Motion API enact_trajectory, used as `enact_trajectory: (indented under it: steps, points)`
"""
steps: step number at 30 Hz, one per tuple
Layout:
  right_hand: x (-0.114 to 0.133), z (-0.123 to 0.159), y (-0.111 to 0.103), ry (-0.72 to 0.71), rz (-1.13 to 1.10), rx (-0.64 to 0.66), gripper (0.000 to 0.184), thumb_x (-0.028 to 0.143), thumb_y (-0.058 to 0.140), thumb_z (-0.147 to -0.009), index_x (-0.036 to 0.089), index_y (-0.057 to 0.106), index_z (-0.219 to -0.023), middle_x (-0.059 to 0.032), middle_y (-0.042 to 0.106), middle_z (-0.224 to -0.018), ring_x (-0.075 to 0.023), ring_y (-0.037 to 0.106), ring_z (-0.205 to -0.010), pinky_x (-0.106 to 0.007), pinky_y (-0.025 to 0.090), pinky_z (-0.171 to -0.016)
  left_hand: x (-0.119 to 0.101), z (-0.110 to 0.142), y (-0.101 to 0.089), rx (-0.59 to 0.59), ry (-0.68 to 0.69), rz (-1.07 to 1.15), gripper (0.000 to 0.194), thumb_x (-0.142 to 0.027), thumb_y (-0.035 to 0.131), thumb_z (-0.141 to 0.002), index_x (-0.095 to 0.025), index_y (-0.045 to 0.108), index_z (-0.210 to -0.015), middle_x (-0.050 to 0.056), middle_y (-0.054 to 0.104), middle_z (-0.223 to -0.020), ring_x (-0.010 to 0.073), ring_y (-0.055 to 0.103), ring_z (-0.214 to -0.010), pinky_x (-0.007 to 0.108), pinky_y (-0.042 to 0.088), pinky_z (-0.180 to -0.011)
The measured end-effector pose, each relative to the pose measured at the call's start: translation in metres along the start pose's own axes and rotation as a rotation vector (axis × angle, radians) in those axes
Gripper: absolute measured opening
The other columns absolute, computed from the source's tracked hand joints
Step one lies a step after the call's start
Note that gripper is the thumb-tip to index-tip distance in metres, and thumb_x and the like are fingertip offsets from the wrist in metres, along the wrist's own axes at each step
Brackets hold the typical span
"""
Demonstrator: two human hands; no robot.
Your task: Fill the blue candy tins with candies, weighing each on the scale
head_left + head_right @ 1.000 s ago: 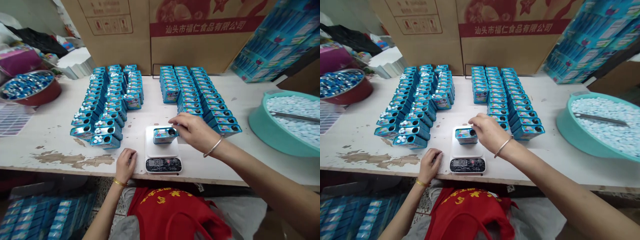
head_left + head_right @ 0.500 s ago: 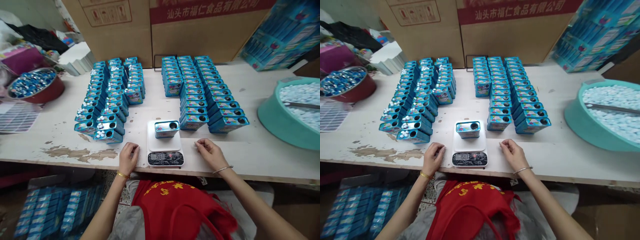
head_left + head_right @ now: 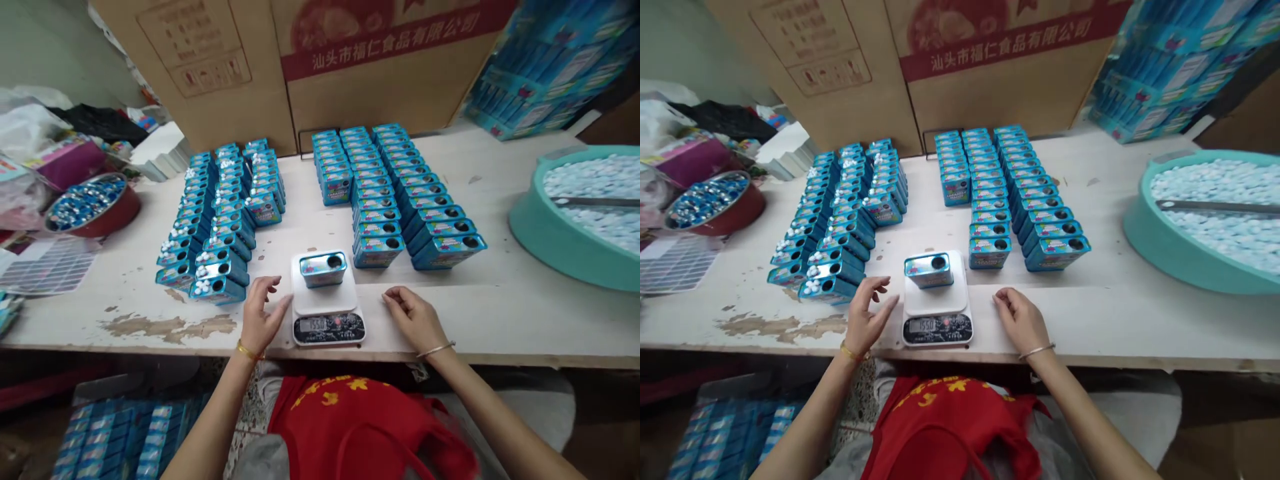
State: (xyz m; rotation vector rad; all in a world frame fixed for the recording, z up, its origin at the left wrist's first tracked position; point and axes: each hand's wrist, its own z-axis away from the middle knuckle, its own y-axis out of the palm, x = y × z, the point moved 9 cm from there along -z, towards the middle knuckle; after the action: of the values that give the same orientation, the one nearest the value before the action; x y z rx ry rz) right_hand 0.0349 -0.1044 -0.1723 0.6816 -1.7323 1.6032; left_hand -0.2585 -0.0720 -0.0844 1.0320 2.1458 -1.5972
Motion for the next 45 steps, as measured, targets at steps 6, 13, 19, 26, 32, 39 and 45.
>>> enact_trajectory:
  steps: [6,13,19,26,32,39,45]
  points:
    - [0.025,0.001,0.005,-0.136,0.107,-0.068,0.020,0.031,0.040,-0.091,0.022,0.057,-0.086,-0.0058,0.065,-0.084,-0.0195,0.062,-0.074,-0.030,0.047,-0.066,-0.068,-0.077,0.030,0.363,0.371,-0.225,0.050,-0.037,0.059,-0.082,-0.020,0.044,-0.127,0.011,0.057,-0.112,0.0250,0.054,-0.103,0.038,0.044,-0.085]
    - [0.029,0.001,0.009,-0.232,0.151,-0.178,0.019,0.035,0.043,-0.092,0.021,0.055,-0.086,-0.0035,0.062,-0.078,-0.0177,0.062,-0.069,-0.028,0.047,-0.061,-0.038,-0.191,0.076,0.271,0.295,-0.437,0.030,-0.025,0.058,-0.081,-0.019,0.055,-0.109,0.006,0.060,-0.099,0.0207,0.055,-0.092,0.032,0.044,-0.081]
    - [0.032,0.002,0.006,-0.252,0.157,-0.203,0.018,0.034,0.042,-0.092,0.022,0.055,-0.088,-0.0027,0.062,-0.077,-0.0166,0.062,-0.067,-0.027,0.048,-0.060,-0.025,-0.241,0.127,0.229,0.297,-0.512,0.042,-0.026,0.060,-0.079,-0.019,0.052,-0.120,0.010,0.055,-0.115,0.0264,0.051,-0.106,0.038,0.039,-0.088]
    - [0.030,0.005,0.005,-0.261,0.161,-0.189,0.020,0.038,0.043,-0.092,0.022,0.055,-0.091,-0.0021,0.063,-0.078,-0.0161,0.062,-0.066,-0.026,0.048,-0.058,-0.002,-0.231,0.070,-0.032,0.124,-0.614,0.043,-0.036,0.054,-0.084,-0.020,0.047,-0.123,0.011,0.045,-0.132,0.0263,0.039,-0.122,0.040,0.031,-0.098]
    - [0.025,0.006,0.008,-0.243,0.147,-0.152,0.023,0.041,0.044,-0.091,0.021,0.056,-0.090,-0.0024,0.062,-0.077,-0.0153,0.059,-0.062,-0.027,0.046,-0.058,0.053,-0.201,0.003,-0.074,-0.329,-0.911,0.033,-0.026,0.061,-0.074,-0.018,0.057,-0.106,0.014,0.045,-0.131,0.0324,0.034,-0.125,0.051,0.030,-0.099]
    - [0.023,0.005,0.001,-0.197,0.097,-0.111,0.021,0.036,0.047,-0.090,0.018,0.058,-0.089,-0.0040,0.060,-0.078,-0.0159,0.057,-0.066,-0.027,0.045,-0.062,0.014,-0.188,0.016,0.175,-0.092,-0.956,0.020,-0.021,0.047,-0.084,-0.018,0.063,-0.096,0.013,0.053,-0.118,0.0308,0.043,-0.120,0.059,0.016,-0.107]
    - [0.012,0.001,0.002,-0.086,-0.090,-0.011,0.024,0.039,0.051,-0.086,0.017,0.061,-0.088,-0.0039,0.060,-0.072,-0.0153,0.055,-0.060,-0.027,0.045,-0.057,-0.097,-0.126,0.018,0.512,0.213,-0.895,0.019,-0.029,0.049,-0.086,-0.016,0.061,-0.092,0.010,0.057,-0.101,0.0238,0.058,-0.090,0.037,0.045,-0.077]
